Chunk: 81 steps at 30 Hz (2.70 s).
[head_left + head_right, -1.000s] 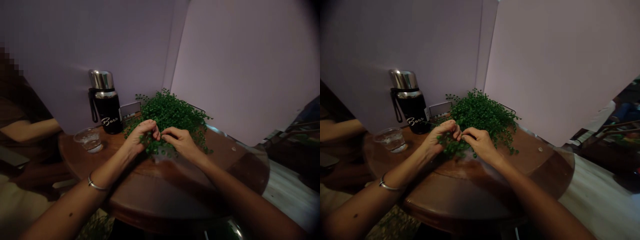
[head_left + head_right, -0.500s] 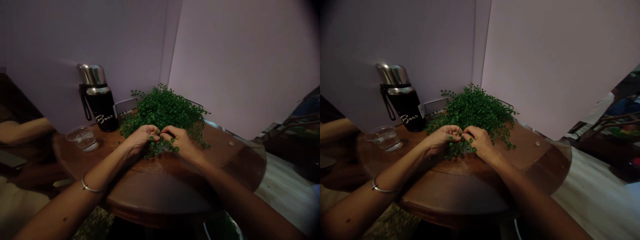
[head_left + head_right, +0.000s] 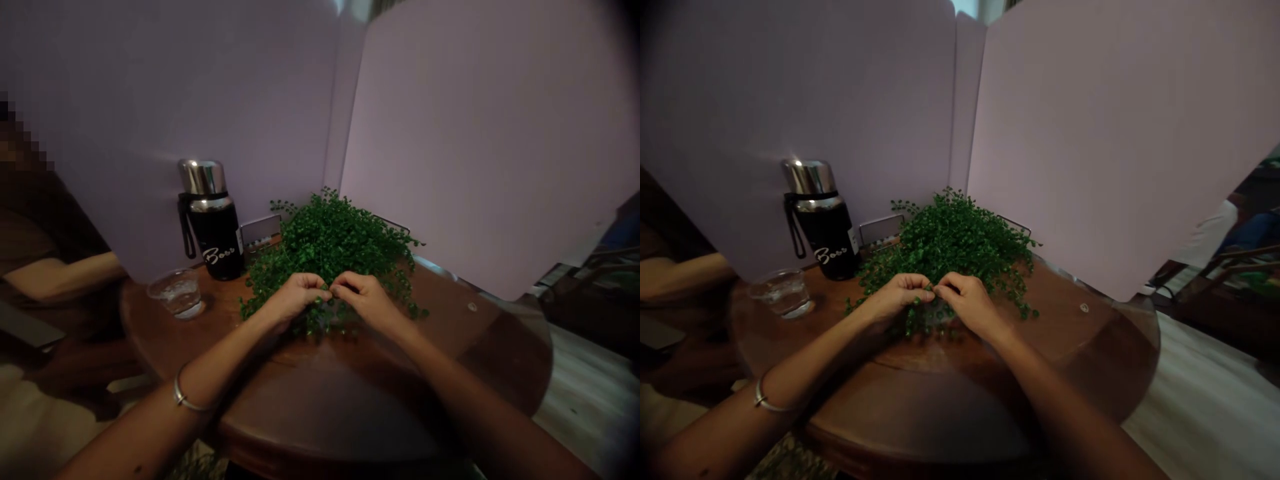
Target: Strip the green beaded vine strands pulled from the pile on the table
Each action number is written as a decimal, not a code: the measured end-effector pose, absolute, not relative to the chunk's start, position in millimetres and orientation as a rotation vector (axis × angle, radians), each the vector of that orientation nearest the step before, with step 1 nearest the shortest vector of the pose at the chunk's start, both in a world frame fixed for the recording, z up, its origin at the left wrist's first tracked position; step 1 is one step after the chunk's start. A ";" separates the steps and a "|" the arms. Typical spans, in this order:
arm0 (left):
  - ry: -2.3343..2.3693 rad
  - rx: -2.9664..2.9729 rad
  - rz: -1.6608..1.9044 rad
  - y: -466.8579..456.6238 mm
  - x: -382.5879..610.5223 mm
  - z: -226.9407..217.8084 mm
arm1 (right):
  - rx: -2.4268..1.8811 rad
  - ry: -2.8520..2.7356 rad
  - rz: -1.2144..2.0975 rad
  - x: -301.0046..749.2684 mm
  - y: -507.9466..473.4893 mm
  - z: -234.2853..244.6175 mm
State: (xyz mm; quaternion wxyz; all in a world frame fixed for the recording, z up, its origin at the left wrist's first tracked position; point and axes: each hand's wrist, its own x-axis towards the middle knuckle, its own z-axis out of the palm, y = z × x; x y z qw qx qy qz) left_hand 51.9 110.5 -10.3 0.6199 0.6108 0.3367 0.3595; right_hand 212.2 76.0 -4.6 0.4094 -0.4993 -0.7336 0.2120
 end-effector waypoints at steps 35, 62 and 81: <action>0.738 1.365 0.742 105.3 52.5 -4.2 | -1.290 -1.390 0.678 212.5 83.6 -9.2; 0.706 1.304 0.747 106.3 52.2 -11.5 | -1.147 -1.439 1.347 227.6 79.5 -7.8; 0.808 1.306 0.755 97.9 61.5 -7.6 | -1.316 -1.652 0.658 211.5 82.5 -18.7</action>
